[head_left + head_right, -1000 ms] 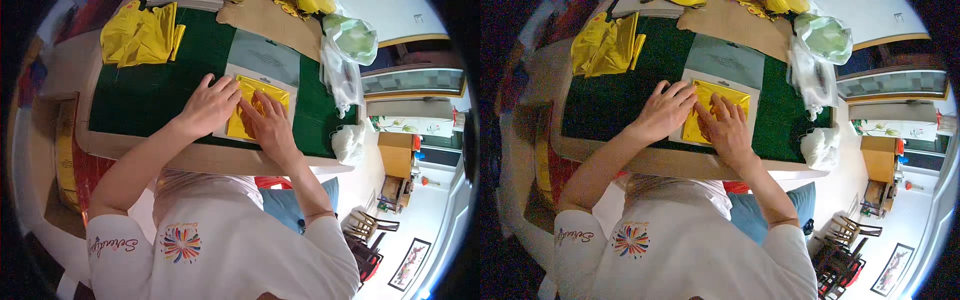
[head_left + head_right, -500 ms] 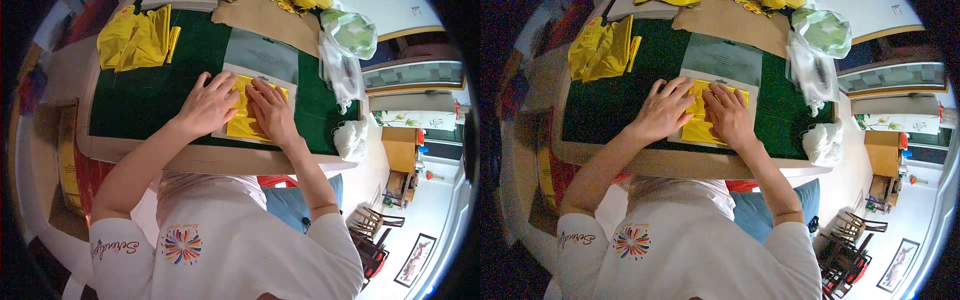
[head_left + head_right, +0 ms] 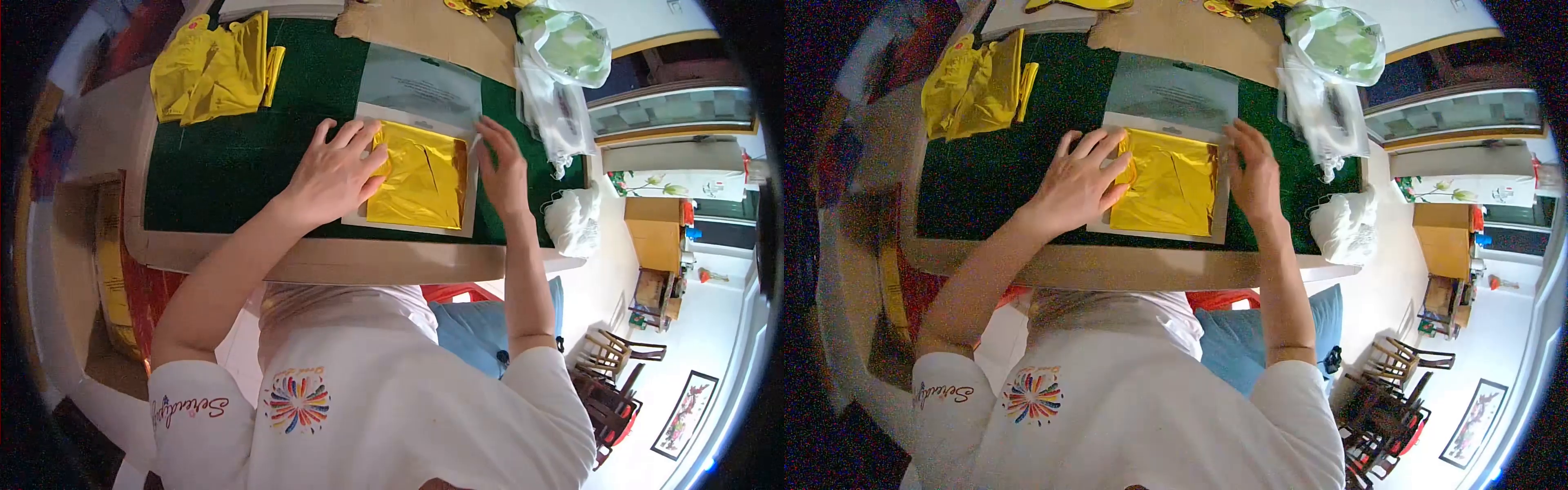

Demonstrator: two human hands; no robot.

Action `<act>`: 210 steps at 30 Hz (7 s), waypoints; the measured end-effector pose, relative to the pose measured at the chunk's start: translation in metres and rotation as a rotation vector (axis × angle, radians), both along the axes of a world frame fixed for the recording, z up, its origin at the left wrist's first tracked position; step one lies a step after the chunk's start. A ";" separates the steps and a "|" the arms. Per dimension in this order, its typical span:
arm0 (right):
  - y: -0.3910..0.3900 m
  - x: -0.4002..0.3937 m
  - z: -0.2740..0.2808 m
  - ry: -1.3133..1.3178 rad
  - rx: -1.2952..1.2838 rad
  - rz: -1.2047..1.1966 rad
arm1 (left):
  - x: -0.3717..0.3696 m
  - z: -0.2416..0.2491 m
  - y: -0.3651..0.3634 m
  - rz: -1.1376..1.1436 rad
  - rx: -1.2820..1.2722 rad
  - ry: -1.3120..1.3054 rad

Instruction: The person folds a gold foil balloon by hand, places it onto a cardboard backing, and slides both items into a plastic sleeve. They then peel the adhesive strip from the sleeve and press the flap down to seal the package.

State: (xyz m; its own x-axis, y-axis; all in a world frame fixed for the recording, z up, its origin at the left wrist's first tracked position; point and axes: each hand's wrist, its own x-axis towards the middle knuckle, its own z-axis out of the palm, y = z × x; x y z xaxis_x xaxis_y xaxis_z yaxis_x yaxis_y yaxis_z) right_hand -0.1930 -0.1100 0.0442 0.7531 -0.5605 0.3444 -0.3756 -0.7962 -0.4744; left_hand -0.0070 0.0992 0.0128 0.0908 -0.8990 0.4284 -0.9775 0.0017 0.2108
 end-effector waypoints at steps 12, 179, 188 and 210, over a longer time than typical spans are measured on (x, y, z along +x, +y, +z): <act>-0.005 -0.008 -0.003 0.111 -0.222 0.141 | 0.000 0.000 0.000 0.005 0.065 0.006; 0.050 -0.048 -0.003 -0.027 1.200 -0.226 | -0.027 0.029 0.039 0.420 0.267 1.312; 0.048 -0.042 0.010 0.058 1.099 -0.283 | -0.043 0.035 0.008 0.127 -0.008 0.155; 0.101 -0.030 0.001 0.217 0.009 0.444 | -0.034 0.009 -0.020 0.057 -0.080 0.169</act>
State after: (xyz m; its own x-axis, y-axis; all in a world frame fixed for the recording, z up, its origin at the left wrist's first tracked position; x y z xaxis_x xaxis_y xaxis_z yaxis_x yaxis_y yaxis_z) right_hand -0.2232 -0.0093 0.0449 0.9737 -0.1713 0.1502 -0.0916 -0.8980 -0.4304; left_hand -0.0412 0.0797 0.0219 0.2171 -0.8541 0.4726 -0.9274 -0.0293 0.3730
